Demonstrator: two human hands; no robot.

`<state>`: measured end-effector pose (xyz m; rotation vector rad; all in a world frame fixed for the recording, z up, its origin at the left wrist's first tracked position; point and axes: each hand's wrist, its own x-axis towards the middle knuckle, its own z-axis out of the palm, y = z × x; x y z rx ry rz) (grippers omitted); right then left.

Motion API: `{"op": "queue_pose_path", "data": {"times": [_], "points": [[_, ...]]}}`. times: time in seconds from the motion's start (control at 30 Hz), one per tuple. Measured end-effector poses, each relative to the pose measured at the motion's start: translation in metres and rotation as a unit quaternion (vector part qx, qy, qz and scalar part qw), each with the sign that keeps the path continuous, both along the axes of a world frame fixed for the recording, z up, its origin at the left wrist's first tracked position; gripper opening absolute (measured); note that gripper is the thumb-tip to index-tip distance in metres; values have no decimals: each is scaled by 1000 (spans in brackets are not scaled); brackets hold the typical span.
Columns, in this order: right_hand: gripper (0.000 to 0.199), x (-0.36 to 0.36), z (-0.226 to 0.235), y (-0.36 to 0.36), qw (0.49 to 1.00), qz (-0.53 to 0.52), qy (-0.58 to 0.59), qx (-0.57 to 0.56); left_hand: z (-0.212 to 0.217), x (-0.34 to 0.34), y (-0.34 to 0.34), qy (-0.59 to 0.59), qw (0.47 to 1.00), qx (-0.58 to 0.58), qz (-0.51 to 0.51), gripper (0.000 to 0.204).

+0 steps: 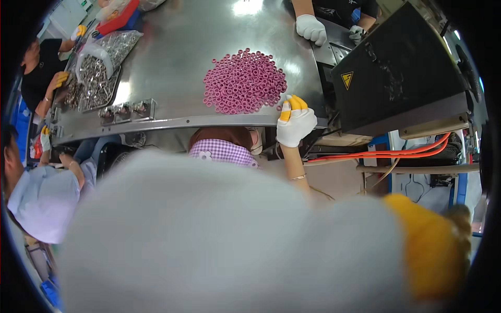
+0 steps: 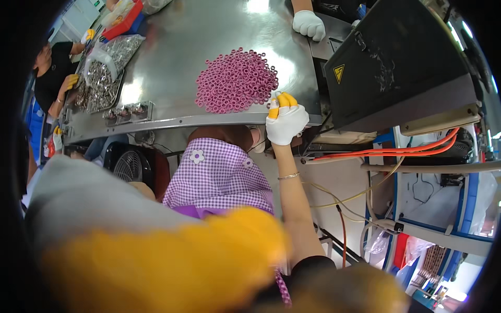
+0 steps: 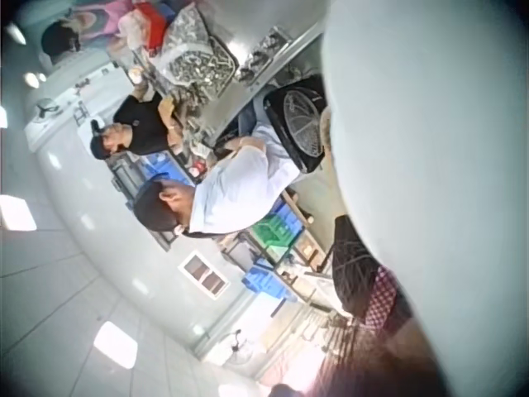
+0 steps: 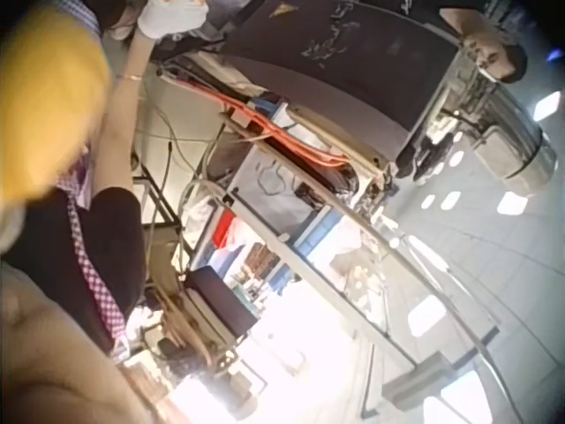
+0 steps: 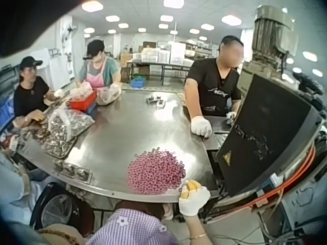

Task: The person assembles metal components by fitting rubber rings onto them by hand at a factory workbench.

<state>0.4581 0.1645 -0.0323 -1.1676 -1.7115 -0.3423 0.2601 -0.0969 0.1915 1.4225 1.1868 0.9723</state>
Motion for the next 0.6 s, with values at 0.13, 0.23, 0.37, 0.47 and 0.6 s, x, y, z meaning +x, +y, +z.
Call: {"op": "queue_pose_path", "data": {"times": [0.13,0.23,0.37,0.47,0.6], "points": [[24,-6,5,-4,999,-31,-22,-16,-2,0,-20,-95,986,-131,36,41],[27,0,14,-9,989,-70,-65,-109,75,7,-58,75,992,-23,99,37],[26,-4,12,-9,992,-51,-14,-115,107,12,-54,372,905,184,90,37],[26,3,1,-7,995,-7,63,-79,106,19,-27,517,818,251,-18,44],[25,6,-4,-5,998,8,54,-34,84,67,7,540,822,34,-177,54]]}}
